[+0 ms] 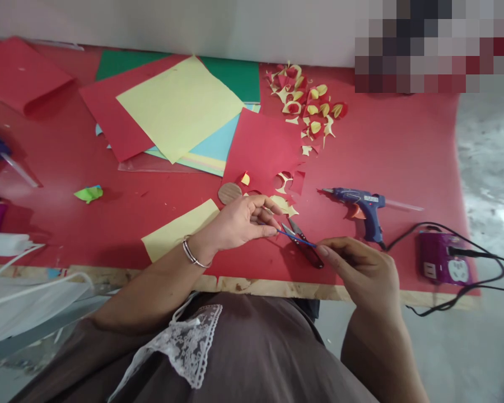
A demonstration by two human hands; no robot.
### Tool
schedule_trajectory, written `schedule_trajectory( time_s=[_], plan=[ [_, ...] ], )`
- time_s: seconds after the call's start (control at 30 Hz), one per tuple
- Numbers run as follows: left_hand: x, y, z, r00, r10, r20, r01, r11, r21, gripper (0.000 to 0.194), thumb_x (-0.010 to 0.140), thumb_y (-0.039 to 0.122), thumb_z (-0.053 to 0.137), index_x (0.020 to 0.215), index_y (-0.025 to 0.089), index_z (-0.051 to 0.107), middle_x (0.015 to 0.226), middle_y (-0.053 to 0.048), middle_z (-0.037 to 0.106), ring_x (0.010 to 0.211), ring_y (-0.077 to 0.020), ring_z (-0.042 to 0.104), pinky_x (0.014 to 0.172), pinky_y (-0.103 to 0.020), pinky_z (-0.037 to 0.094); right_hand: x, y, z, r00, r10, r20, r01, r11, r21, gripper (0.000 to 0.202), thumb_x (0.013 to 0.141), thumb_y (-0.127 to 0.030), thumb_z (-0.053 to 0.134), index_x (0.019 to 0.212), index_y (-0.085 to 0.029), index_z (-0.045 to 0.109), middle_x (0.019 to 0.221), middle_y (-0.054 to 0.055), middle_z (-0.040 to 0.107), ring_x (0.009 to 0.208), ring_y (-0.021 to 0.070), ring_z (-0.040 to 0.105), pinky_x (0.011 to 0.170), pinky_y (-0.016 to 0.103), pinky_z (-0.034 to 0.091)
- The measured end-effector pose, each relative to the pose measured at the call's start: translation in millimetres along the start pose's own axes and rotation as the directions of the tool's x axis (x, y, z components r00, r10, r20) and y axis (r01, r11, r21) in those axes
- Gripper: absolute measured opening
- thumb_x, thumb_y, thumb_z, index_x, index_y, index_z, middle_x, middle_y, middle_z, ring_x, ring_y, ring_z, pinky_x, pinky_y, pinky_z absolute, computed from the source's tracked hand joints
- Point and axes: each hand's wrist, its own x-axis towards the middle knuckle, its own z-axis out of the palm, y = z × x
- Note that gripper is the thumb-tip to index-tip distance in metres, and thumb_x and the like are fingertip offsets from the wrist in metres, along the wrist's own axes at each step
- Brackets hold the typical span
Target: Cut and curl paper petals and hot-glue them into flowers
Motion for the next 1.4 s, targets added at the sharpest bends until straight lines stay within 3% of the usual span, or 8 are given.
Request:
schedule_trajectory(
  time_s=[0.13,0.23,0.5,0.87,0.97,1.17,1.27,1.4],
  plan=[
    [-2,3,3.4,0.997,0.076,0.023,-0.076,0.997,0.000,0.029,0.080,0.012,0.081,0.107,0.016,0.071,0.090,-0.004,0.078,0.088,-0.0146,0.074,0.082,-0.027,0.059,-5,4,-1,0.998,-0.038,0.058,0.042,0.997,-0.066,0.026,0.094,-0.048,0.078,0.092,-0.023,0.085,0.074,0.003,0.079,0.062,0.0159,0.069,0.055,0.023,0.051],
    [-4,2,5.3,0.993,0.114,0.036,-0.114,0.993,0.004,0.027,0.082,0.014,0.081,0.107,0.016,0.070,0.093,-0.005,0.078,0.090,-0.0145,0.073,0.082,-0.027,0.059,-7,6,-1,0.998,-0.056,0.040,0.059,0.994,-0.089,0.027,0.095,-0.048,0.077,0.091,-0.022,0.085,0.075,0.003,0.080,0.061,0.0158,0.069,0.055,0.023,0.051],
    [1,-12,6.1,0.993,0.121,0.009,-0.119,0.988,-0.102,0.048,0.081,0.015,0.086,0.123,0.019,0.063,0.106,-0.007,0.078,0.105,-0.0189,0.077,0.092,-0.032,0.061,-7,-1,0,0.997,-0.052,-0.051,0.049,0.997,-0.061,0.026,0.094,-0.046,0.076,0.085,-0.022,0.083,0.069,0.001,0.076,0.059,0.0152,0.068,0.057,0.022,0.054],
    [1,-6,4.1,0.995,-0.014,-0.097,-0.003,0.985,-0.174,0.040,0.076,0.015,0.088,0.108,0.018,0.064,0.084,0.001,0.071,0.081,-0.0144,0.076,0.077,-0.028,0.062,2,-4,2,0.998,-0.014,-0.053,0.011,0.998,-0.056,0.026,0.093,-0.045,0.077,0.083,-0.022,0.083,0.068,0.001,0.076,0.058,0.0147,0.068,0.056,0.021,0.054],
    [3,-6,3.2,0.982,-0.035,-0.184,-0.005,0.978,-0.210,0.034,0.076,0.016,0.087,0.103,0.016,0.066,0.086,-0.001,0.072,0.079,-0.0146,0.076,0.076,-0.029,0.065,1,-4,1,0.998,-0.013,-0.065,0.009,0.998,-0.065,0.026,0.092,-0.045,0.077,0.082,-0.022,0.083,0.068,0.000,0.075,0.057,0.0139,0.066,0.055,0.021,0.052],
    [5,-5,-1.7,0.921,0.028,-0.388,-0.150,0.945,-0.289,0.025,0.081,0.024,0.088,0.100,0.015,0.075,0.087,-0.004,0.077,0.080,-0.0142,0.077,0.073,-0.026,0.064,-1,9,1,0.959,-0.002,-0.284,-0.020,0.997,-0.074,0.030,0.089,-0.051,0.080,0.083,-0.022,0.083,0.070,0.001,0.075,0.059,0.0143,0.063,0.056,0.023,0.050],
    [5,-2,-0.1,0.925,-0.022,-0.380,-0.128,0.922,-0.365,0.021,0.080,0.025,0.088,0.094,0.016,0.076,0.081,-0.004,0.078,0.074,-0.0135,0.075,0.068,-0.025,0.063,2,16,4,0.935,-0.034,-0.353,-0.032,0.984,-0.178,0.034,0.093,-0.054,0.076,0.086,-0.021,0.083,0.068,0.001,0.074,0.057,0.0149,0.062,0.056,0.025,0.049],
    [4,2,3.5,0.940,-0.058,-0.337,-0.085,0.915,-0.395,0.021,0.079,0.028,0.088,0.089,0.015,0.074,0.078,-0.004,0.078,0.066,-0.0137,0.073,0.063,-0.027,0.062,7,24,8,0.935,-0.128,-0.331,-0.003,0.930,-0.367,0.039,0.100,-0.055,0.066,0.089,-0.021,0.081,0.072,0.005,0.076,0.065,0.0193,0.069,0.063,0.029,0.050]
  ],
)
